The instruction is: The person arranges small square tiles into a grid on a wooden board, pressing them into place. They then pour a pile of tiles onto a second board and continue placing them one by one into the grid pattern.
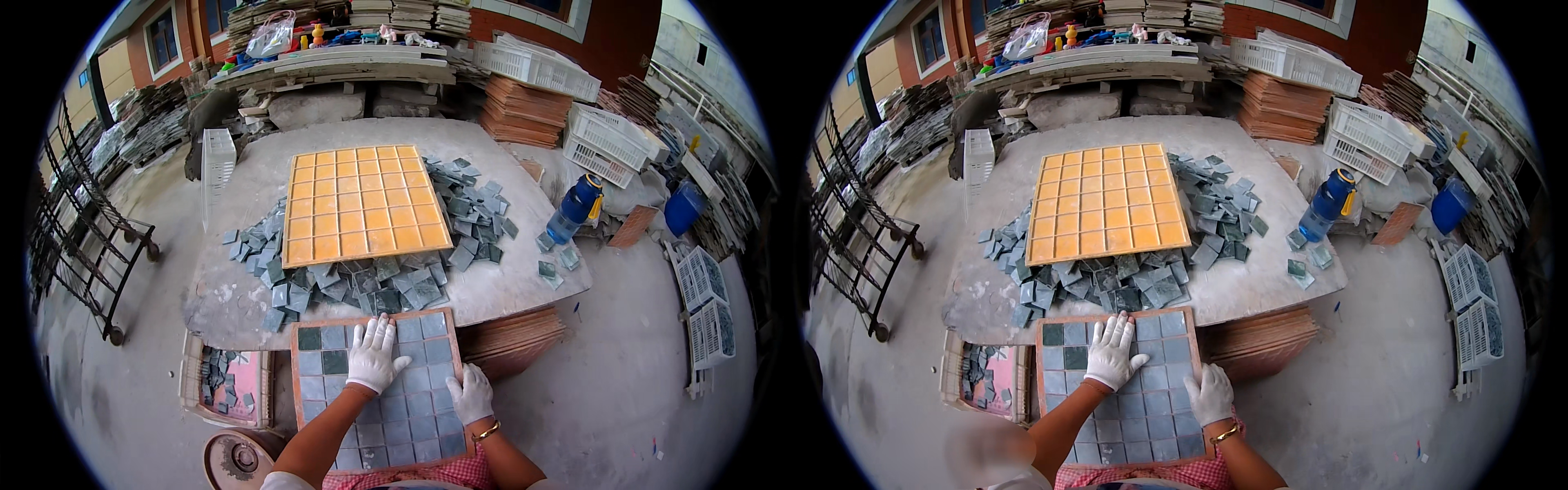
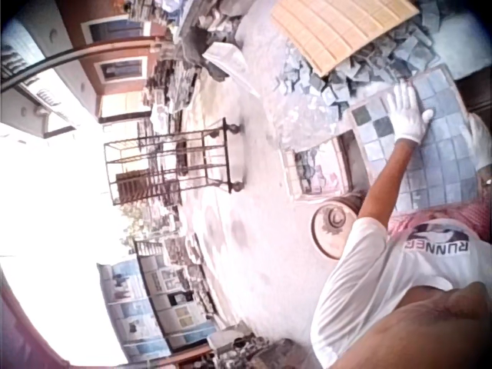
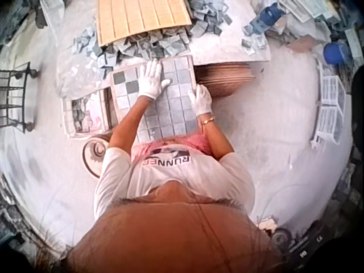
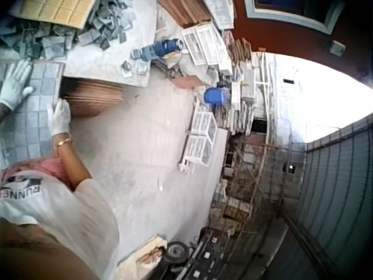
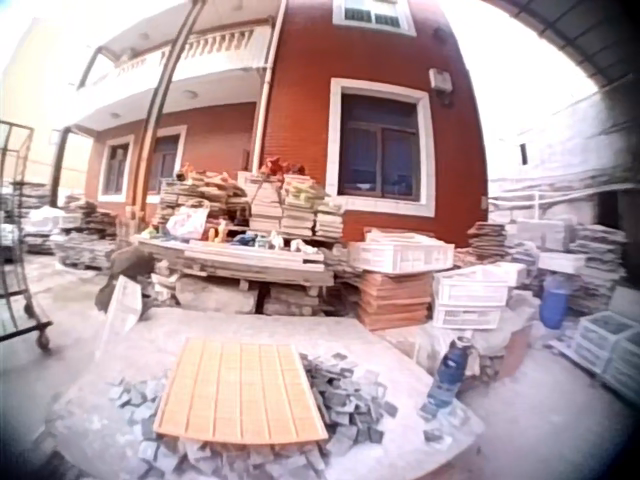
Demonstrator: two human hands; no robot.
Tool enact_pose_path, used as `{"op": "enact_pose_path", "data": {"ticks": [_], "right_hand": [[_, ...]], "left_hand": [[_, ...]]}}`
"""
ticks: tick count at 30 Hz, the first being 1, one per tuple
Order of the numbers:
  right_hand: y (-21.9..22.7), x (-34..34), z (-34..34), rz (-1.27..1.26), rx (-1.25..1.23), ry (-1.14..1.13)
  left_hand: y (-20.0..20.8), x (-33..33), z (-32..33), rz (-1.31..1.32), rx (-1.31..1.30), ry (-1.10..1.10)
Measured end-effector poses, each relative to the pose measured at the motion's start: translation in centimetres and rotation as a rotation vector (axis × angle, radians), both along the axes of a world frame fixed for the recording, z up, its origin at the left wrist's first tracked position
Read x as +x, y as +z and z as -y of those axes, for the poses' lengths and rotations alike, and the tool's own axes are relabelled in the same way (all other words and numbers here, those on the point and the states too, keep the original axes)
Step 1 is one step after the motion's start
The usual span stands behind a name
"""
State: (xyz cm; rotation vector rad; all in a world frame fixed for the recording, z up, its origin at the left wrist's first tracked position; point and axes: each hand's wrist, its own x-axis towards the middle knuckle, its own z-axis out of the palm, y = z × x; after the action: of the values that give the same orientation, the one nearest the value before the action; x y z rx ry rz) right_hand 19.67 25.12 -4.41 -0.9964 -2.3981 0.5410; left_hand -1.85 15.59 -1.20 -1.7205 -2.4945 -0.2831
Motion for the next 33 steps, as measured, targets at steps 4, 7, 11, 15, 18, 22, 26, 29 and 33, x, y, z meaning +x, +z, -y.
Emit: {"op": "enact_pose_path", "data": {"ticks": [4,7,11,15,18,22,26,29,33], "right_hand": [[0.2,-0.1,0.5,0.014,0.068,-0.017],[0.3,0.0,0.2,0.045,-0.061,-0.007],[0.6,-0.7,-0.1,-0.049,0.127,0.057],[3.1,-5.1,-3.4,-0.028,0.248,0.247],[3.7,-9.1,-5.5,0.062,0.306,0.366],[3.0,-11.4,-5.2,0.187,0.296,0.360],[2.0,-9.9,-5.4,0.221,0.355,0.367],[0.9,-8.1,-5.3,0.282,0.463,0.394],[1.3,-5.9,-3.8,0.377,0.435,0.426]], "left_hand": [[0.1,1.7,1.0,0.025,-0.030,-0.006],[0.7,2.5,1.5,0.023,-0.080,-0.013],[0.9,3.8,3.2,0.033,-0.068,-0.045],[0.8,5.1,4.1,0.053,0.014,-0.082],[1.4,6.1,5.4,0.064,-0.027,-0.096],[1.3,7.3,8.0,0.107,0.025,-0.095],[-0.4,8.8,9.2,0.216,0.083,-0.099],[-0.2,9.1,9.4,0.258,0.111,-0.114],[-0.7,9.3,9.6,0.288,0.084,-0.110]]}}
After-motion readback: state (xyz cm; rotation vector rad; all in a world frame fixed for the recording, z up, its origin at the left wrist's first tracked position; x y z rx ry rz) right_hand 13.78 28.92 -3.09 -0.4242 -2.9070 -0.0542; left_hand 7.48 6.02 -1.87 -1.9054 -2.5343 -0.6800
